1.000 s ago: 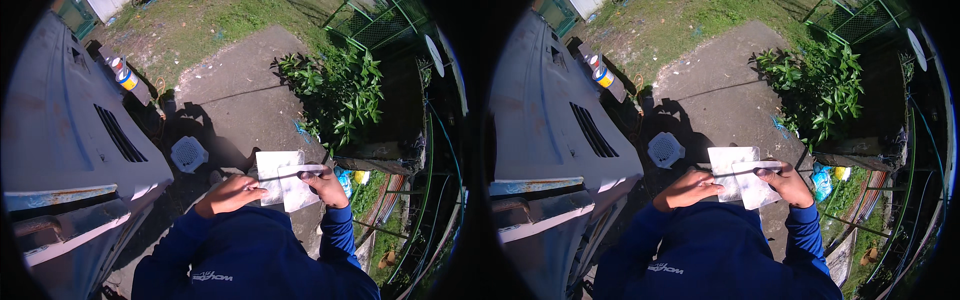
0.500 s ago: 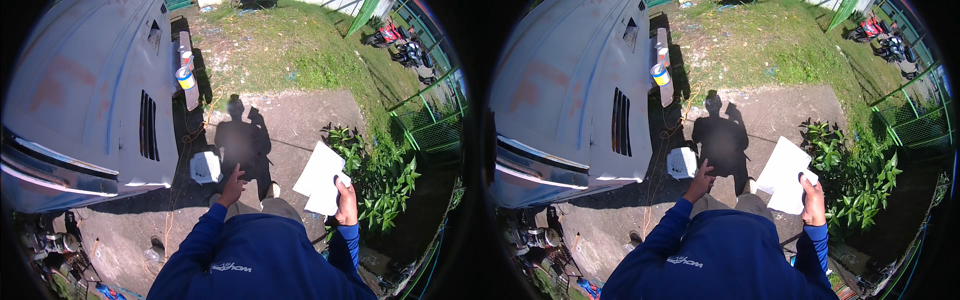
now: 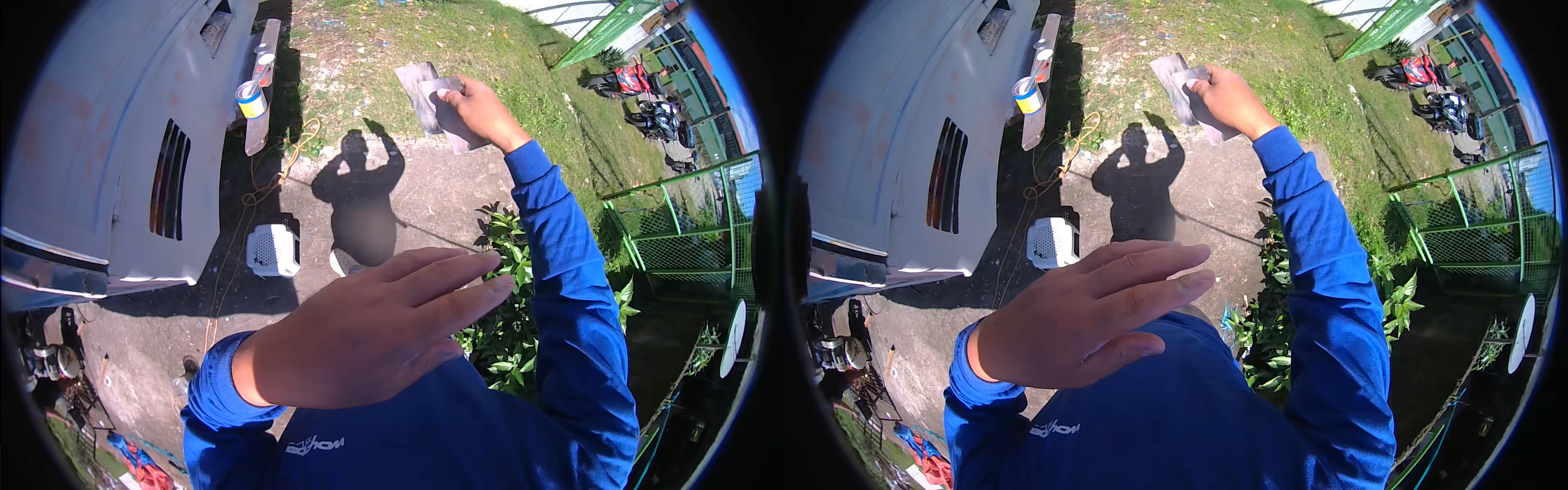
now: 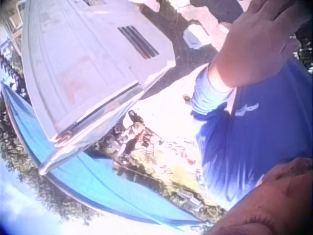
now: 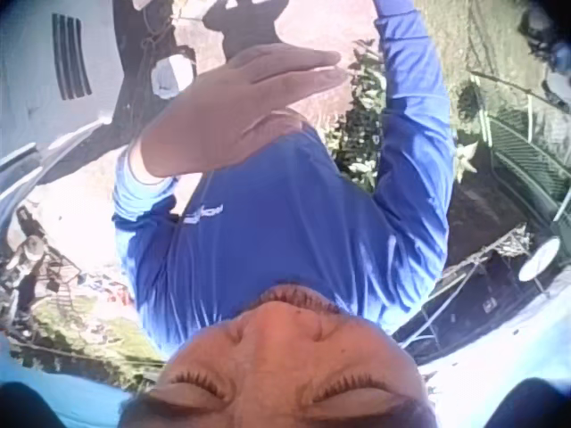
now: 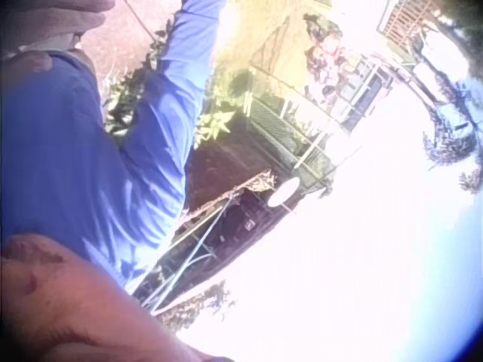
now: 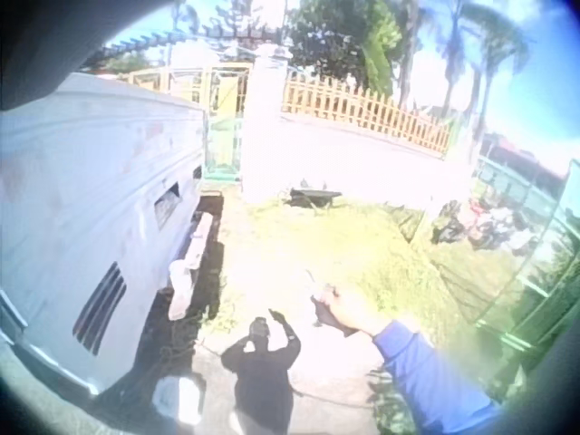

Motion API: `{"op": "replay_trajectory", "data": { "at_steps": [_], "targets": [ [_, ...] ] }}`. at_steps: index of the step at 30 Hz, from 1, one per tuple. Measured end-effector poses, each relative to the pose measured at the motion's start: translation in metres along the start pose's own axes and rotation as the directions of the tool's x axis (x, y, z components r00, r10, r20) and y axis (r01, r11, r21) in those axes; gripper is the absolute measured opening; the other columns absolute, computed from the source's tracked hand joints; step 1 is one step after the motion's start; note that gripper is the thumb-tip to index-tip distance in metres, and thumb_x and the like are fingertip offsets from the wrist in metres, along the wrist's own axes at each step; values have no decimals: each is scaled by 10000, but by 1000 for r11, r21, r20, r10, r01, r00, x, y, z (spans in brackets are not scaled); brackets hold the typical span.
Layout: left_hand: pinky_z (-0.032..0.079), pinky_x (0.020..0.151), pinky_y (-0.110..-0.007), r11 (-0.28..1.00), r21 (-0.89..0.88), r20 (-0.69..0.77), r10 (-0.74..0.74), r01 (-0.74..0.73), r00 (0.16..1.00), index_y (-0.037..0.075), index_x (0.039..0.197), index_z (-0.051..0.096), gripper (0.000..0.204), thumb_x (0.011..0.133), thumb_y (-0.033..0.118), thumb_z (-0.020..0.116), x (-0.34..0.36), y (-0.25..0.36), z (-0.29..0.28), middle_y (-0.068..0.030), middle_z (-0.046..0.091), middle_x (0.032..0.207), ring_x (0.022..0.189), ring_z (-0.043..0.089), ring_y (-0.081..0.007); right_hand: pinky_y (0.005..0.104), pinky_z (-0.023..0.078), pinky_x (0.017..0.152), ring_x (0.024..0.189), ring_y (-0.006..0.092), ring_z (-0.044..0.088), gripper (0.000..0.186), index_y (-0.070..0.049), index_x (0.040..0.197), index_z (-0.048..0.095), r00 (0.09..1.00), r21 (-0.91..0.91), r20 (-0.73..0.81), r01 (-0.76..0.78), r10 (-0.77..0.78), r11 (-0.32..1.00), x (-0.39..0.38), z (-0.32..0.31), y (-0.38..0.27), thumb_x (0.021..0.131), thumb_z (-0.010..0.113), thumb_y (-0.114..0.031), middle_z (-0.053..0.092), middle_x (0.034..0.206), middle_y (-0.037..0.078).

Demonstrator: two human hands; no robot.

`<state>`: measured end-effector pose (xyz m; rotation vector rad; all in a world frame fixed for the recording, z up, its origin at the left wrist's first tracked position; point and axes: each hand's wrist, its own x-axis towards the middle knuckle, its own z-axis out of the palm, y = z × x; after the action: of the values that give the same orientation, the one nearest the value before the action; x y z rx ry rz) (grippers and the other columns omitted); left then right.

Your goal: The person sands a white vehicle bumper using sandpaper, then applies a white substance from a can onto the sandpaper using a putty knife. The person continues sanding the bumper surface while seated on a small stool.

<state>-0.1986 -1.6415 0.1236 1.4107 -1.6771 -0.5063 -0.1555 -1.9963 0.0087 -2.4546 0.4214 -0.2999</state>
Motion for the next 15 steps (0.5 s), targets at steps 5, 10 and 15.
{"op": "replay_trajectory", "data": {
  "at_steps": [5, 10, 15],
  "targets": [
    [485, 966, -416, 899, 292, 230, 264, -325, 937, 45, 1333, 494, 445, 945, 198, 651, 76, 37, -6, -170, 530, 1298, 1180, 561, -324, 415, 530, 823, 916, 345, 700, 291, 9, 1160, 663, 956, 63, 208, 200, -209, 978, 37, 61, -40, 985, 594, -213, 720, 994, 231],
    [494, 869, -424, 883, 309, 301, 262, -354, 917, 53, 1205, 516, 322, 954, 214, 636, 111, 3, -17, -153, 552, 1133, 1039, 586, -326, 399, 528, 839, 929, 316, 703, 327, -10, 1240, 646, 965, 37, 215, 143, -148, 989, 37, 88, 8, 983, 606, -209, 717, 1009, 230],
    [502, 771, -431, 886, 269, 274, 306, -378, 912, 60, 1077, 538, 223, 962, 231, 622, 154, -42, -15, -136, 574, 968, 897, 612, -327, 306, 528, 828, 923, 159, 668, 322, 27, 1251, 634, 973, 411, 229, -127, 32, 903, 55, 91, 90, 1011, 618, -187, 731, 1068, 97]
  ]
}}
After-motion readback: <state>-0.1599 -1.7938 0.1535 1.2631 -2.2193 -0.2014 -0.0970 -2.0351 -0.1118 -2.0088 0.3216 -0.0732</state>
